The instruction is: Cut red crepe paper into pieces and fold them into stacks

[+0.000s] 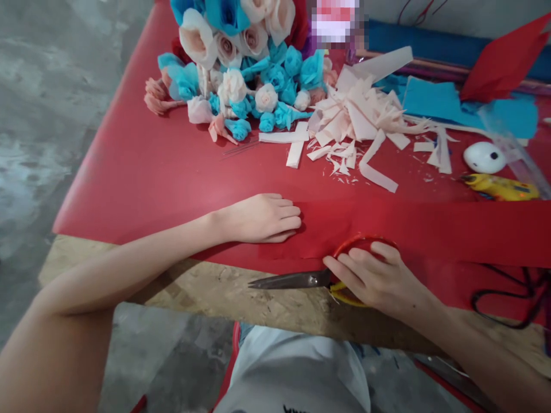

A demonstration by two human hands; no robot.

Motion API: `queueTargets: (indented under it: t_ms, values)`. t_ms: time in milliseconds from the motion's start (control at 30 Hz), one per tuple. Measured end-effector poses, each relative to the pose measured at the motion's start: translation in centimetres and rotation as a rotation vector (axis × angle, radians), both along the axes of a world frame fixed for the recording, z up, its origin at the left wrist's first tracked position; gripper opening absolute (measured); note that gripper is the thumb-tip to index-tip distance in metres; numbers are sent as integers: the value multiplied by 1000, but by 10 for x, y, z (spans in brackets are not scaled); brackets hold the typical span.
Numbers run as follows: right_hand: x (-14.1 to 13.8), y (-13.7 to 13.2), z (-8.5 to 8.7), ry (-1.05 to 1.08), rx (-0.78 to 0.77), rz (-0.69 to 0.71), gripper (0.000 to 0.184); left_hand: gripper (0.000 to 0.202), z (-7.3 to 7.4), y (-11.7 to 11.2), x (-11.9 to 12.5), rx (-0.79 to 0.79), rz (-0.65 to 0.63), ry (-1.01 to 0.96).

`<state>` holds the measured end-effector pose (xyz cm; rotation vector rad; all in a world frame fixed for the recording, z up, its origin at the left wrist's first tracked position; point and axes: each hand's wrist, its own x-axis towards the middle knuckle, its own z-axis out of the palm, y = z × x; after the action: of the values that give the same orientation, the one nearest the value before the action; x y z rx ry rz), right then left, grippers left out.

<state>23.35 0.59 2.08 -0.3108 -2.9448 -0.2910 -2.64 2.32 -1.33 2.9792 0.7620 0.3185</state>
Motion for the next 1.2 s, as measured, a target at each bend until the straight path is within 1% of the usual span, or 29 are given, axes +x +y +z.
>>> queueTargets:
  t_ms: [67, 133, 200, 300, 333, 367, 433, 533, 600, 700, 767, 867, 900, 967, 1000, 1067, 1100, 1133, 1167, 1200]
  values:
    - [11, -1, 3, 20, -19, -75, 26, 24, -1, 0, -1, -7, -2, 5]
    - [24, 1, 5, 73, -39, -184, 21, 26, -1, 0, -3, -14, -13, 8]
    - [35, 9, 4, 144, -72, -362, 16, 31, -2, 0, -4, -14, -22, 10]
    - [47, 29, 0, 206, -179, -667, 23, 33, 1, -1, -4, -26, -23, 8]
    - [49, 36, -1, 203, -216, -724, 24, 33, 2, -1, -5, -37, -21, 7]
    - [50, 44, -3, 192, -222, -746, 22, 33, 4, -2, -5, -51, -17, 4]
    - [49, 59, -6, 158, -206, -733, 23, 31, 9, -4, -6, -89, -1, -6]
    - [40, 78, -9, 114, -255, -662, 29, 28, 16, -7, -12, -163, 39, -10]
    - [32, 90, -12, 111, -295, -614, 31, 26, 21, -10, -19, -205, 71, -6]
    - [19, 106, -18, 137, -301, -575, 27, 25, 28, -14, -36, -239, 155, 13]
    - [12, 115, -21, 150, -298, -554, 30, 28, 33, -16, -48, -228, 219, 28]
    - [3, 123, -24, 147, -285, -514, 45, 36, 40, -21, -55, -171, 292, 12]
    - [1, 124, -24, 142, -277, -505, 48, 37, 43, -23, -52, -165, 307, -5]
    - [-1, 126, -22, 138, -255, -507, 50, 33, 53, -28, -38, -192, 311, -63]
    - [-1, 125, -20, 141, -242, -517, 49, 27, 60, -32, -26, -241, 270, -106]
    - [0, 120, -13, 160, -215, -548, 46, 19, 76, -39, 1, -337, 133, -236]
    - [0, 115, -10, 173, -204, -569, 43, 19, 85, -43, 15, -419, 29, -327]
    - [1, 107, -6, 192, -199, -587, 38, 21, 93, -47, 28, -530, -49, -395]
    - [1, 97, -3, 213, -200, -598, 33, 25, 100, -50, 39, -632, -120, -414]
    - [1, 84, 0, 240, -206, -606, 29, 30, 106, -53, 47, -664, -136, -357]
